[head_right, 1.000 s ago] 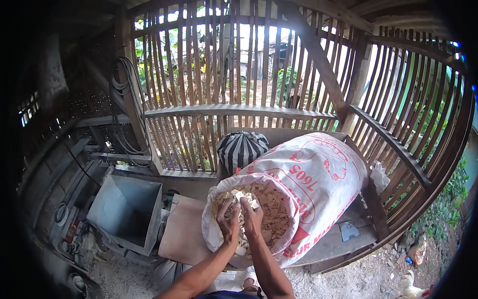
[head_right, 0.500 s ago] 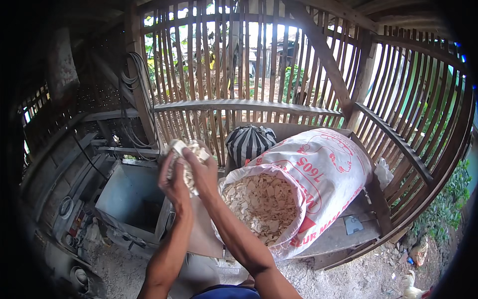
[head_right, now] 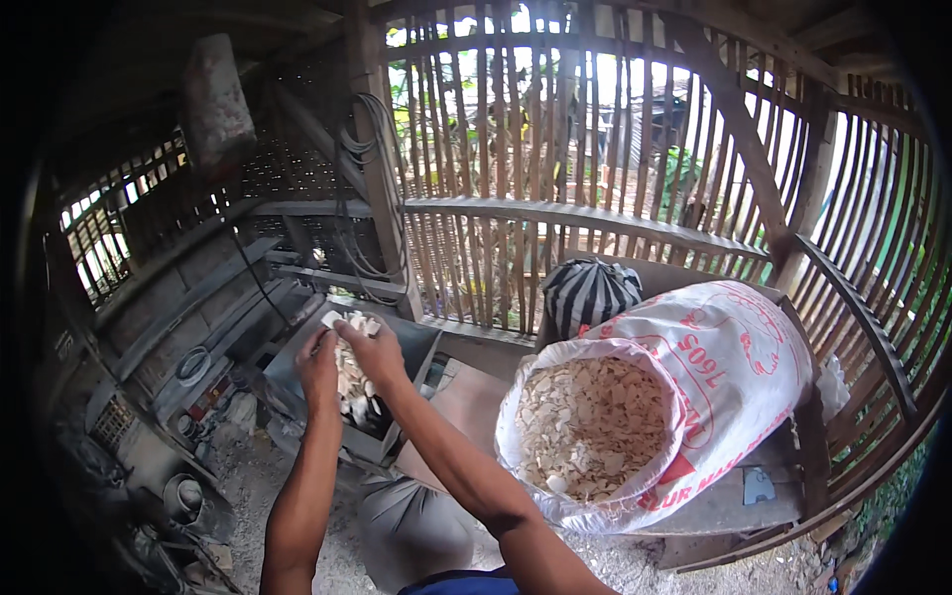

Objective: The person picks up handfuls of dried cassava chips from a large sack and places them into a metal hopper by hand.

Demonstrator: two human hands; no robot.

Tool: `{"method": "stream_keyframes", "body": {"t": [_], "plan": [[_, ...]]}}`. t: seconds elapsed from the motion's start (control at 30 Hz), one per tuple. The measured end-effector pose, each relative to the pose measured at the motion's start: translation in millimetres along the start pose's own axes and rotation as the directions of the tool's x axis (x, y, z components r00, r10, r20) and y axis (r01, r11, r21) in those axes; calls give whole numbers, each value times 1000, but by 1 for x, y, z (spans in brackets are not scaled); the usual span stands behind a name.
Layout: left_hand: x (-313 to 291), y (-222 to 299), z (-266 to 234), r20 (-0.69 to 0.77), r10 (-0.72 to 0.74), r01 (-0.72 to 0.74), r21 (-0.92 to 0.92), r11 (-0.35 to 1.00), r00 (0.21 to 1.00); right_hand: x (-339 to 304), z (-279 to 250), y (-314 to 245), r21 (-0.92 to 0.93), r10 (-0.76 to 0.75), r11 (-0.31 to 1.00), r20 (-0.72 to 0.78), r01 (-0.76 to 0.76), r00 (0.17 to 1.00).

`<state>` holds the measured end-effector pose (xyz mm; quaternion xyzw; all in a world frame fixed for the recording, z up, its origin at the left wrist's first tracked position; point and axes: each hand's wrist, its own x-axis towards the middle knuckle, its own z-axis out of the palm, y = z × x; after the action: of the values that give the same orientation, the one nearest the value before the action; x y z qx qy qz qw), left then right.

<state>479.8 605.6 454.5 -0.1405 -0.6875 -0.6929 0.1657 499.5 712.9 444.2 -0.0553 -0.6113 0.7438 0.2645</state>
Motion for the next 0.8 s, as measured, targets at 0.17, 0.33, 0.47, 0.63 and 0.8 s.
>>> {"method": "stream_keyframes", "body": {"t": [0.17,0.33,0.47,0.63,0.8], "plan": [[8,-6,-12,212,-138,133,38,990,967,9,-16,12,-80,-26,996,37,28,999],[19,-20,-26,432,-72,111,-65,992,899,7,-31,6,-377,-120,910,160,173,980],[25,-27,-32,484,-32,-32,122,992,875,-12,-32,-41,-649,-143,704,267,288,953],[10,4,-25,467,85,-252,308,917,880,-20,-39,-46,-723,-165,597,313,348,935],[6,1,-32,408,126,-260,293,920,904,-33,-32,-46,-722,-252,568,304,395,919]]}}
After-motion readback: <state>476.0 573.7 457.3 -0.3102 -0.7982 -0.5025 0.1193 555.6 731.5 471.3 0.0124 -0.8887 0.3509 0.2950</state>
